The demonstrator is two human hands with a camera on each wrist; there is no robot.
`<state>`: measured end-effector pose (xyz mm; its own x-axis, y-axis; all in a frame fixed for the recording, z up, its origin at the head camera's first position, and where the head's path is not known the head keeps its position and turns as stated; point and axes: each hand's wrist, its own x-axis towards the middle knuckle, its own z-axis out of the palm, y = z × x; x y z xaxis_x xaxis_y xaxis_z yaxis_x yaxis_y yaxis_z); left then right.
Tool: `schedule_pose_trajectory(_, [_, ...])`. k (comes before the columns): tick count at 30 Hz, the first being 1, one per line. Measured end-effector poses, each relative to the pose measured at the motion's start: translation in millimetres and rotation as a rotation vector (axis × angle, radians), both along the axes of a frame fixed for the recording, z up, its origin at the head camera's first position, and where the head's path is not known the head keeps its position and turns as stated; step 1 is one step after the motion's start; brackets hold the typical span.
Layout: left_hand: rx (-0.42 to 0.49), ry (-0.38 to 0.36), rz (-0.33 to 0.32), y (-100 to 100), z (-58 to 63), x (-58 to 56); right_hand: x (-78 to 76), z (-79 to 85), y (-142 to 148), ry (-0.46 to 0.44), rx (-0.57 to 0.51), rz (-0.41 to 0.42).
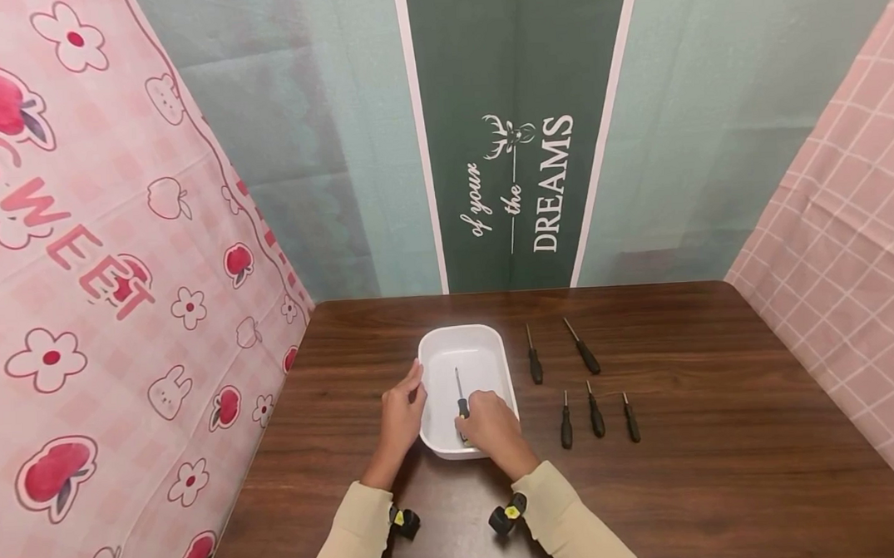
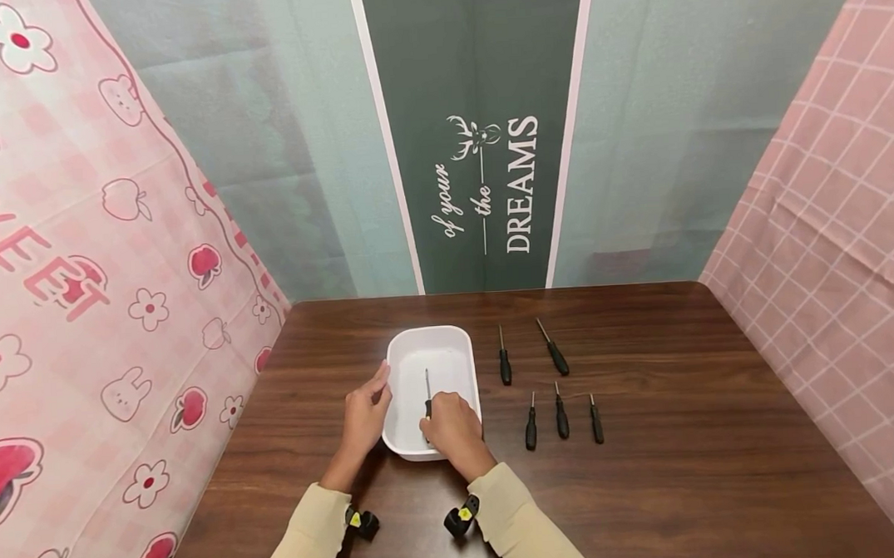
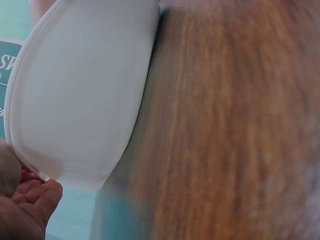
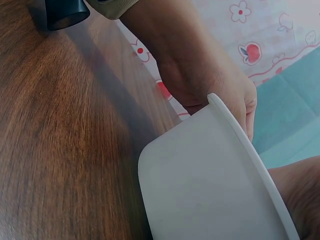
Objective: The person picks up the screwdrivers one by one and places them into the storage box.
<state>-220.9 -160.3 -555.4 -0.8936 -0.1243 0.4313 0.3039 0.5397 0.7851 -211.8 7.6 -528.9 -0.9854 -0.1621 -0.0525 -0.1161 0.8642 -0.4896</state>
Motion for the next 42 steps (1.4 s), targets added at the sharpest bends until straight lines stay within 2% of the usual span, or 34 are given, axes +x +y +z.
schedule_pose_trajectory(12, [-0.009, 0.019, -0.005, -1.2, 0.1, -1.2, 0.1, 0.9, -1.2, 0.002, -0.006, -0.002])
schedule_pose_trajectory(25, [-0.004, -0.006, -0.005, -0.9, -0.8, -0.6, 3.4, 1.0, -3.3, 0.04, 0.006, -0.008])
schedule_pose_trajectory(32, [-0.012, -0.003, -0.004, -0.2, -1.1, -1.7, 2.0, -2.9, -1.7, 0.14, 0.022, -0.015])
schedule_pose_trajectory(42, [-0.024, -0.019, -0.002, -0.3, -0.1, -0.8, 3.1, -4.4, 1.0, 0.307, -0.022, -0.025])
